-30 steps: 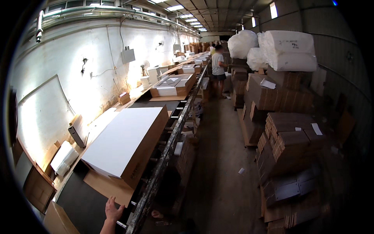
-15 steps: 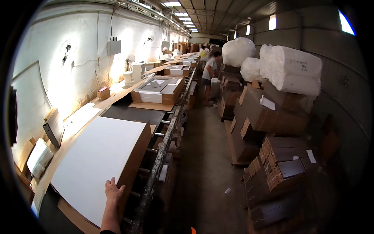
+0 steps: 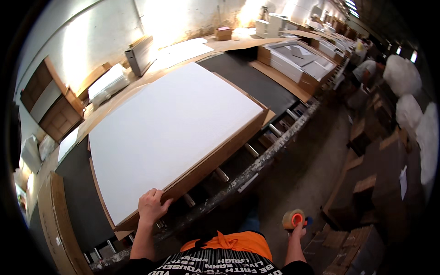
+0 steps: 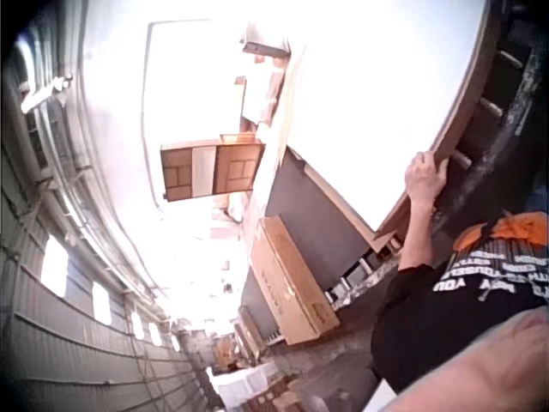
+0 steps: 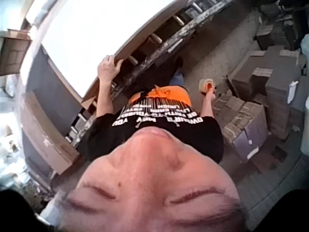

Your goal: The person tapes cardboard boxes using a tape dispenser and places foam padding inside a box on a conveyor belt.

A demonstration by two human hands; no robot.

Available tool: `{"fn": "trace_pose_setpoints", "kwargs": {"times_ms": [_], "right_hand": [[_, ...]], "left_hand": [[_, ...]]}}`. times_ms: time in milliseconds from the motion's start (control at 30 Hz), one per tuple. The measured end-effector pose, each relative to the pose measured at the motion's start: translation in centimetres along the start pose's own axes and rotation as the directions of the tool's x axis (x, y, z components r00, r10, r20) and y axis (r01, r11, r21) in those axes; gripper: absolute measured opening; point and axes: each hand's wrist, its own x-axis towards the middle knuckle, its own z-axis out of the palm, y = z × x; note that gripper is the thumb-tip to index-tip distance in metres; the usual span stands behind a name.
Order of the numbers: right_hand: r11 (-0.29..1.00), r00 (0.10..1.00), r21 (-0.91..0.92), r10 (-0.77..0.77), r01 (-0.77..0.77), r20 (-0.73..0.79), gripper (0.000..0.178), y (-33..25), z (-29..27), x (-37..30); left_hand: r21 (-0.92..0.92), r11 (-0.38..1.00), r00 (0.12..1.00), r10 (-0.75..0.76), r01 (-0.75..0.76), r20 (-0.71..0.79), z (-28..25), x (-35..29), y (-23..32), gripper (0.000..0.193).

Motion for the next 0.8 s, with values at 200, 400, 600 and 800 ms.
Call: {"fn": "trace_pose_setpoints", "kwargs": {"times_ms": [200, 400, 600, 800], "right_hand": [[0.888, 0.789, 0.165, -0.458, 0.43, 0.408, 0.046, -13.9, 29.6, 12.8], [0.788, 0.735, -0.168, -0.443, 0.592, 0.513, 0.077, -23.1, 52.6, 17.4], [0.477, 0.728, -0.57, -0.26, 0.668, 0.635, 0.074, -26.3, 62.6, 20.5], [0.081, -0.071, 0.162, -0.645, 0.983, 0.76, 0.063, -27.3, 57.4, 6.2]], "left_hand": [[0.091, 0.973, 0.977, -0.211, 0.213, -0.03, 0.2, -0.7, 0.9, 0.026], [0.151, 0.855, 0.851, -0.514, 0.497, 0.108, 0.0, -2.1, 0.1, 0.021], [0.185, 0.817, 0.829, -0.559, 0.547, 0.016, 1.3, -2.5, -0.2, 0.018], [0.2, 0.837, 0.86, -0.505, 0.509, -0.072, 1.1, -1.6, -0.8, 0.017]]}}
